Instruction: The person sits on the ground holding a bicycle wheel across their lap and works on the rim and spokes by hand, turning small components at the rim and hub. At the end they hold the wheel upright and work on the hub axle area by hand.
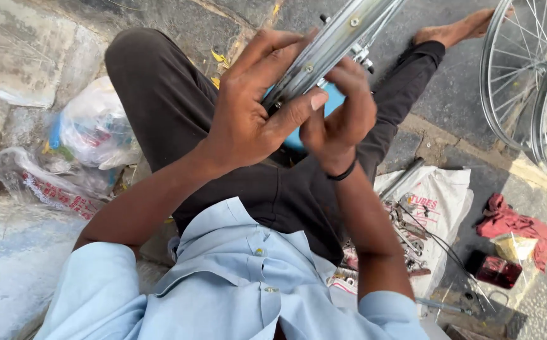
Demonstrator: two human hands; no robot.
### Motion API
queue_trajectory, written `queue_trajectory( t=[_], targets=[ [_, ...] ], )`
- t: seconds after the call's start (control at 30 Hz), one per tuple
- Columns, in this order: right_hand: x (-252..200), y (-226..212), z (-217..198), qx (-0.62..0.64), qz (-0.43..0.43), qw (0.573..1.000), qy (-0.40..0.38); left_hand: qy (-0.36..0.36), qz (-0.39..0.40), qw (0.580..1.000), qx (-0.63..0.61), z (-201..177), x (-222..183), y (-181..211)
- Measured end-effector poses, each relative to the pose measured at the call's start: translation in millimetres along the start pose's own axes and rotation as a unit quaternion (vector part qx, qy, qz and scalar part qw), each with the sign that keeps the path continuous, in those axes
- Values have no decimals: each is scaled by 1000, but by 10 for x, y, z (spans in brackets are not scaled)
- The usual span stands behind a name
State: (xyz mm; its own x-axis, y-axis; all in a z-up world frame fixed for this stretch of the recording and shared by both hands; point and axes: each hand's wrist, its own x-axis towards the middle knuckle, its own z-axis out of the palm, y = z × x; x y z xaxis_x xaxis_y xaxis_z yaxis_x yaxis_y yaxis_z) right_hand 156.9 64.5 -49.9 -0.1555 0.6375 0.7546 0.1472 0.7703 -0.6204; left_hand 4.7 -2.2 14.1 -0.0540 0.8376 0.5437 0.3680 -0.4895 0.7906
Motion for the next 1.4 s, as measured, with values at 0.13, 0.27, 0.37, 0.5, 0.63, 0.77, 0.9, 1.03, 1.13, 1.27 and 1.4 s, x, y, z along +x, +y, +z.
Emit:
queue_trajectory(
  t=[0.13,0.27,0.37,0.5,0.63,0.77,0.9,1.03,1.13,1.27,1.4],
  targets=[
    [537,-39,-372,72,-30,978,-193,15,2,1000,-7,41,42,20],
    [108,340,-177,-16,-8,988,-153,61,-28,998,-17,107,-36,-20],
    [-161,79,223,-57,-23,998,14,63,-26,998,-7,83,-49,-17],
    [-282,-48,282,14,-6,995,97,-3,8,1000,-21,-3,24,-49],
    [139,71,-294,50,-4,998,-29,-21,18,999,-34,-9,54,19],
    [493,-33,-479,54,-37,966,-250,7,-12,1000,10,45,-75,30],
    [199,308,-221,-48,-126,986,-96,48,2,999,8,86,9,35],
    [176,-200,87,-141,-146,979,25,56,-2,998,22,28,7,57],
    [-101,-308,96,-137,-69,987,52,42,35,994,93,37,218,84],
    [-251,-363,-24,-3,127,992,21,10,58,993,106,86,256,33],
    [51,-242,-291,0,113,993,24,-13,10,998,66,36,112,96]
  ],
)
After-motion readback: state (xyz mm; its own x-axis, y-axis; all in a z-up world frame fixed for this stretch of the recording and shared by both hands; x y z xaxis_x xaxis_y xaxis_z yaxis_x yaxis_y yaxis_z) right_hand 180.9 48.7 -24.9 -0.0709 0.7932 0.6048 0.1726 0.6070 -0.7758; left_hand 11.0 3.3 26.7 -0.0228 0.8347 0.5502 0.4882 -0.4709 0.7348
